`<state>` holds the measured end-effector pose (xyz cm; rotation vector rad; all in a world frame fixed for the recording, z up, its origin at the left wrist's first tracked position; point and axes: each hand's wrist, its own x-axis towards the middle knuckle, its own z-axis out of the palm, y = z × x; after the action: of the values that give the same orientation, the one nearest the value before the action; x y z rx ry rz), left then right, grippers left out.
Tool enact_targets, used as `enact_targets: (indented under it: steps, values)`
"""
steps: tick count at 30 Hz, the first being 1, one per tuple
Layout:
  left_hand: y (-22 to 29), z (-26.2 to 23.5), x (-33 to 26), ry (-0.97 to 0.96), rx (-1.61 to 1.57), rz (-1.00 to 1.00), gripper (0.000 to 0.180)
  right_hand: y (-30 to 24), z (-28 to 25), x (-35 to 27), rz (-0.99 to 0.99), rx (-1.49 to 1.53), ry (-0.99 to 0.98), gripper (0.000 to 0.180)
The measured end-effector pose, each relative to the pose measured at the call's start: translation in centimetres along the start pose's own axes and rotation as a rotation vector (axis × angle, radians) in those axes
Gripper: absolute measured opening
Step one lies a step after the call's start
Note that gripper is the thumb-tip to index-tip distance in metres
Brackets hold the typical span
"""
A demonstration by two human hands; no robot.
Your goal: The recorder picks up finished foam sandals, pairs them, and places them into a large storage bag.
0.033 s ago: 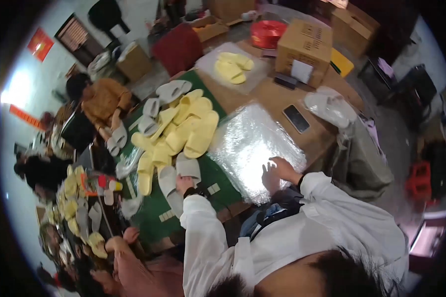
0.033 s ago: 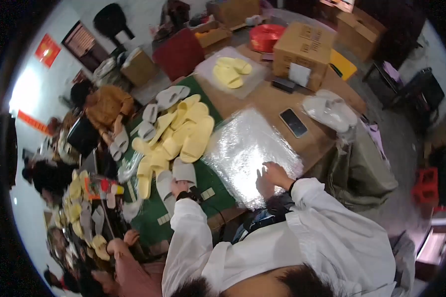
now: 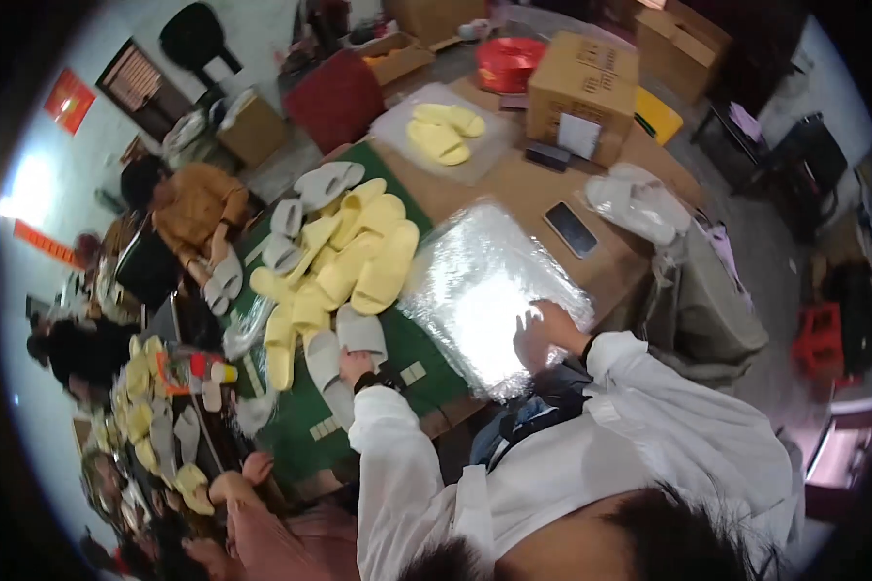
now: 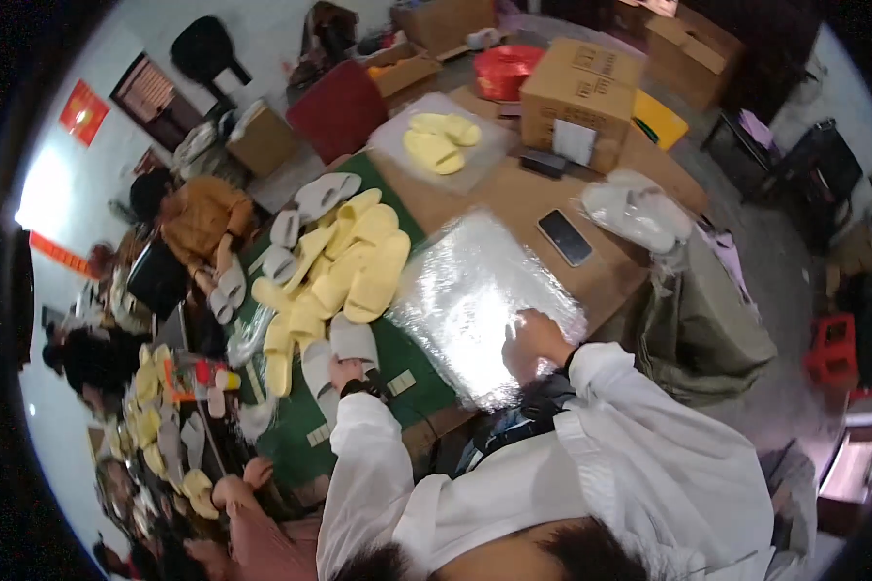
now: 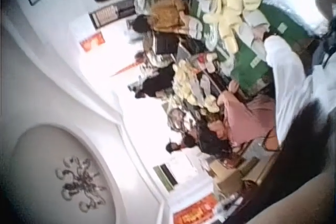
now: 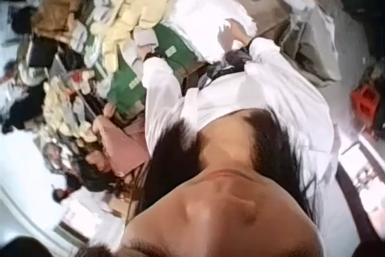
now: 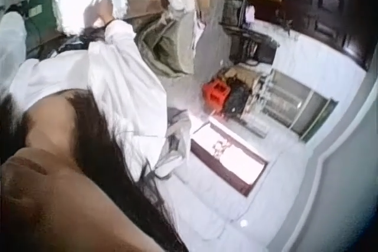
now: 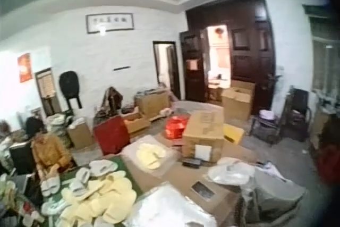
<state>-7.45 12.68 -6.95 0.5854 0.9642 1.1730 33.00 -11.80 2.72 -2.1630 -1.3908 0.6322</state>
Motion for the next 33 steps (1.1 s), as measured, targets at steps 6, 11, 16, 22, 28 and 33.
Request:
enact_targets:
  steps: [6,11,16,22,28,33]
  values:
    - [2.7,-1.1,-2.0,0.149,0.467,0.041,0.021,6.2,-6.4,3.7,0.371,-0.155,0.128,0.048]
    - [4.6,-4.3,-8.3,0.262,0.299,0.118,0.023,9.0,-7.1,9.3,0.270,-0.343,0.190,0.068]
    - [5.5,2.2,-16.9,0.257,-0.088,0.138,0.023,11.4,-8.5,14.5,0.330,-0.445,0.066,0.085]
    - [5.2,12.7,-26.9,0.431,-0.399,-0.023,0.020,12.0,-8.4,17.6,0.308,-0.379,0.030,0.075]
    - [2.1,12.4,-30.0,0.417,-0.502,-0.107,0.021,10.6,-8.7,17.6,0.329,-0.321,0.053,0.079]
    - [1.8,17.3,-30.3,0.438,-0.512,-0.106,0.022,11.0,-9.7,17.4,0.375,-0.302,0.011,0.083]
